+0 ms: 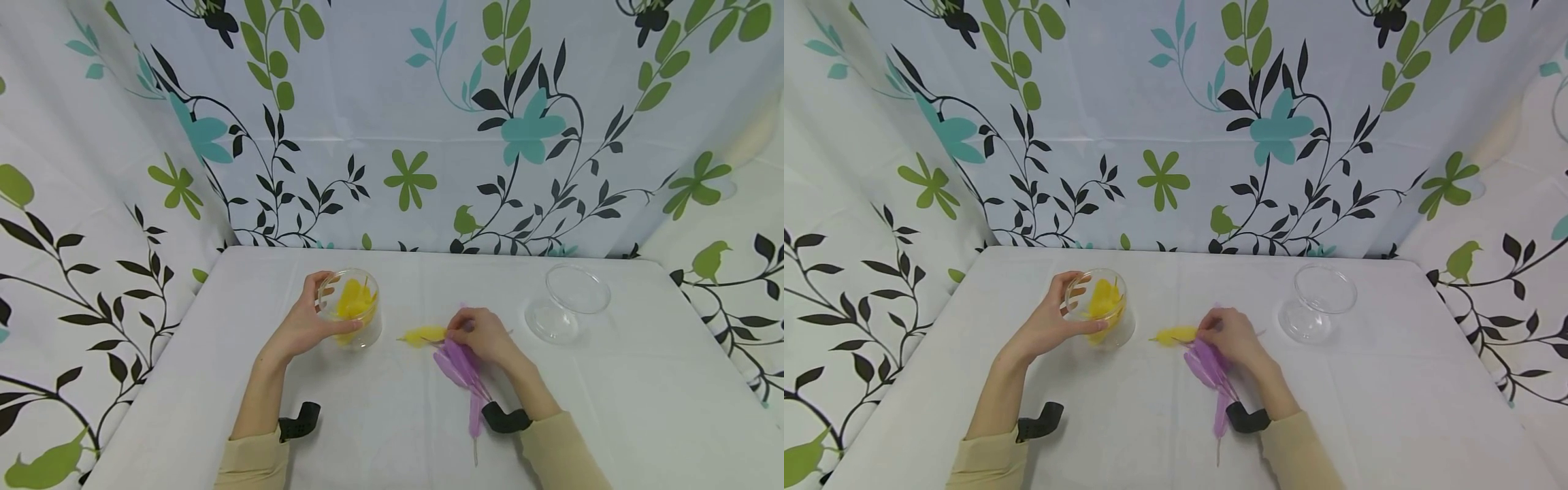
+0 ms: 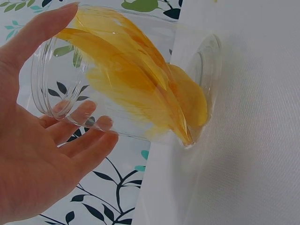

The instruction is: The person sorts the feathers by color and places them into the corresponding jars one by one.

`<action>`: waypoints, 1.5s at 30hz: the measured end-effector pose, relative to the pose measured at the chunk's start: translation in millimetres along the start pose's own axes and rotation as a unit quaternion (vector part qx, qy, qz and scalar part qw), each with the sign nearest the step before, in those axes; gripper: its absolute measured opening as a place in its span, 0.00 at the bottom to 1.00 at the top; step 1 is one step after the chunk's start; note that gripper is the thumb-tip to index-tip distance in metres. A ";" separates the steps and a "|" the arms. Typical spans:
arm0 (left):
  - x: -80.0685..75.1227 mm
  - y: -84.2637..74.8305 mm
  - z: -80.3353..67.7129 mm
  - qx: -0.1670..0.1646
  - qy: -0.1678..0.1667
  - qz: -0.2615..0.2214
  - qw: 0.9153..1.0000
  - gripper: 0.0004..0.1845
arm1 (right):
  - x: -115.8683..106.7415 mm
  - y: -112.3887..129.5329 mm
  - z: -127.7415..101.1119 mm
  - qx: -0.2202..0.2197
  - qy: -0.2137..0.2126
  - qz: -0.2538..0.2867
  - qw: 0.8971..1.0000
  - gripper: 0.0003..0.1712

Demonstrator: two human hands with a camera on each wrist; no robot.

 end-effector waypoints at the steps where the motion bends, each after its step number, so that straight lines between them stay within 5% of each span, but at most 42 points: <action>1: -0.1 0.1 0.0 0.001 0.000 0.000 1.000 0.59 | -1.3 -0.7 0.0 0.004 -0.002 0.012 1.000 0.03; 13: 0.7 0.7 -0.2 0.012 0.003 -0.003 1.000 0.58 | -11.0 -3.7 -1.4 0.043 -0.041 0.099 0.993 0.07; 23: -0.2 -2.1 -1.1 0.006 0.003 0.000 1.000 0.59 | -13.6 -1.0 0.5 0.045 -0.095 0.074 0.992 0.14; 36: -0.1 -0.6 1.0 0.013 -0.001 0.003 1.000 0.58 | -21.4 12.1 -4.9 0.070 -0.038 0.242 0.967 0.21; 45: 0.3 -0.8 -0.5 -0.001 -0.002 0.000 1.000 0.59 | -39.2 57.2 0.6 0.011 -0.014 0.285 0.959 0.20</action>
Point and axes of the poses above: each hand's wrist, its own z-axis towards the middle knuckle, its own x-axis out of the palm, y = z × x, the point moved 4 cm from there along z, towards the middle knuckle, and after that the axes turned 7 degrees about -z, right-handed, at the moved point
